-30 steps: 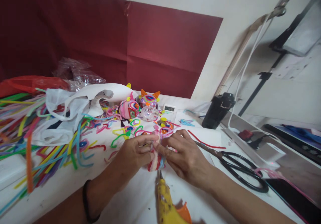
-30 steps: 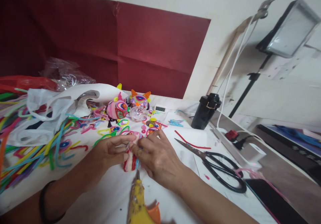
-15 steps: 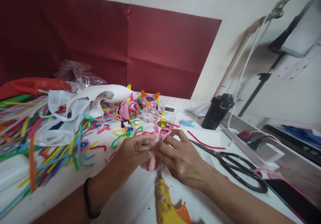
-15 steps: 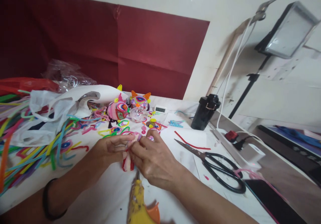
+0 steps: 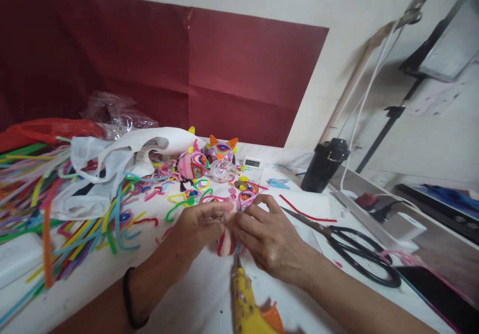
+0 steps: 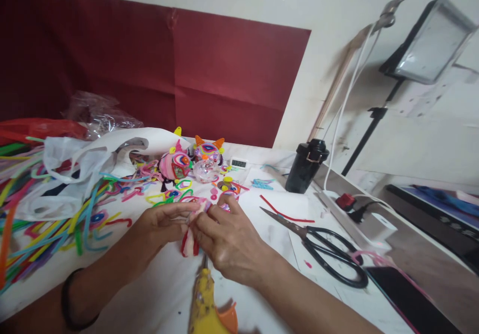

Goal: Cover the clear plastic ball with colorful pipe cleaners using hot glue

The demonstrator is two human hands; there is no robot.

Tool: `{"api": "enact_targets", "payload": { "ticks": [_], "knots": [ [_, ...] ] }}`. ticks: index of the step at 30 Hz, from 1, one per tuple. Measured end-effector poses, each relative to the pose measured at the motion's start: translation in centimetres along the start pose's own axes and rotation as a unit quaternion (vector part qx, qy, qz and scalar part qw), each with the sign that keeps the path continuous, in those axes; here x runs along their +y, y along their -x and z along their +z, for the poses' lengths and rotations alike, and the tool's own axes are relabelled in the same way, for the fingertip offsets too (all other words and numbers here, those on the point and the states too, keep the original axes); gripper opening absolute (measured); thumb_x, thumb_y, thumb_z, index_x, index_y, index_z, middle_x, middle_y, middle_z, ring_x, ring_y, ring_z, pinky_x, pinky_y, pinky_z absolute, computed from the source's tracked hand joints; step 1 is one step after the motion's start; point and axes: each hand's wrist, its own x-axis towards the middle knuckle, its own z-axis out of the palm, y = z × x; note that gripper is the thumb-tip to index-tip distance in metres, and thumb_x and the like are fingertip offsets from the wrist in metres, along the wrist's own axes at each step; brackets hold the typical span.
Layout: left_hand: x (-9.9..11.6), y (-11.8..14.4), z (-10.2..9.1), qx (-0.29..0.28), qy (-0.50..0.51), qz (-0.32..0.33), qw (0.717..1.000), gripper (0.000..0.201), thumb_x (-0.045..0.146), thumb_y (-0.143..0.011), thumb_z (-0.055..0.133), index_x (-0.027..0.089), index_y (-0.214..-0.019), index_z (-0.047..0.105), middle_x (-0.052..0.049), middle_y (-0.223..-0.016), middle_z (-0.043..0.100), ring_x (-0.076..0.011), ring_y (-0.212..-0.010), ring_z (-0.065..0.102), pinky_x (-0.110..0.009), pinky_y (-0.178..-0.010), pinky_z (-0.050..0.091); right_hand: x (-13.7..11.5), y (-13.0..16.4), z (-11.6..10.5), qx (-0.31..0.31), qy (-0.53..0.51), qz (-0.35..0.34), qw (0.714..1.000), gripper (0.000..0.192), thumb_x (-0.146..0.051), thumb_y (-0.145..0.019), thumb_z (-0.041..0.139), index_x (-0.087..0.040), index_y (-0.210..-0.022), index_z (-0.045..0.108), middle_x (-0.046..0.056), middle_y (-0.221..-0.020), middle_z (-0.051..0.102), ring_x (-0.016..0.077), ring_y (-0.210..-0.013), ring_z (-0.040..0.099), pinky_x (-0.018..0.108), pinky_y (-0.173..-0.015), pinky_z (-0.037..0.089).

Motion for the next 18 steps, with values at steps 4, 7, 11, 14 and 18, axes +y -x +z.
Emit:
{"api": "enact_targets", "payload": {
  "ticks": [4,7,11,14,18],
  "knots": [
    [0.17,0.08,0.15,0.04,0.011,-0.014,0.999,0.024,0.02,-0.068,0.067,0.014,-0.091,0.069,-0.003,-0.075,0.069,-0.0135,-0.06,0.059,-0.024,-0.055,0.044,-0.13,-0.04,-0.19,0.005,-0.004,0.002,1.0,0.023,-0.007,-0.092,0.042,-0.011,-0.099,0.064,0.007,-0.085,0.067,0.0196,-0.076,0.051,0.041,-0.074,0.034],
    [0.0,0.07,0.18,0.038,0.005,-0.012,0.999,0.023,0.021,-0.069,0.066,0.014,-0.09,0.069,-0.001,-0.068,0.067,-0.0115,-0.051,0.055,-0.023,-0.049,0.041,-0.19,-0.16,-0.34,0.008,-0.015,0.009,1.0,0.023,-0.007,-0.092,0.042,-0.011,-0.097,0.064,0.007,-0.082,0.067,0.0192,-0.074,0.051,0.04,-0.074,0.035],
    [-0.13,0.1,0.1,0.055,0.006,-0.014,0.998,0.025,0.015,-0.064,0.066,0.013,-0.088,0.069,-0.003,-0.076,0.069,-0.013,-0.06,0.058,-0.023,-0.054,0.044,-0.27,-0.32,-0.47,0.01,-0.044,0.026,0.999,0.021,-0.006,-0.089,0.043,-0.011,-0.093,0.064,0.008,-0.082,0.067,0.02,-0.076,0.053,0.04,-0.073,0.034],
    [-0.07,0.11,0.11,0.05,-0.001,-0.011,0.999,0.026,0.015,-0.064,0.066,0.014,-0.089,0.069,-0.003,-0.075,0.07,-0.0134,-0.06,0.059,-0.024,-0.054,0.044,-0.35,-0.35,-0.52,0.008,-0.069,0.044,0.997,0.021,-0.007,-0.086,0.044,-0.011,-0.096,0.063,0.009,-0.082,0.067,0.0209,-0.076,0.054,0.04,-0.072,0.034],
    [-0.05,0.08,0.14,0.033,-0.015,0.0,0.999,0.024,0.015,-0.066,0.063,0.016,-0.09,0.069,0.0,-0.066,0.069,-0.012,-0.053,0.057,-0.023,-0.053,0.042,-0.46,-0.4,-0.68,0.004,-0.087,0.055,0.995,0.024,-0.005,-0.083,0.045,-0.01,-0.099,0.062,0.01,-0.084,0.067,0.0212,-0.075,0.054,0.04,-0.072,0.034]
  ]
}}
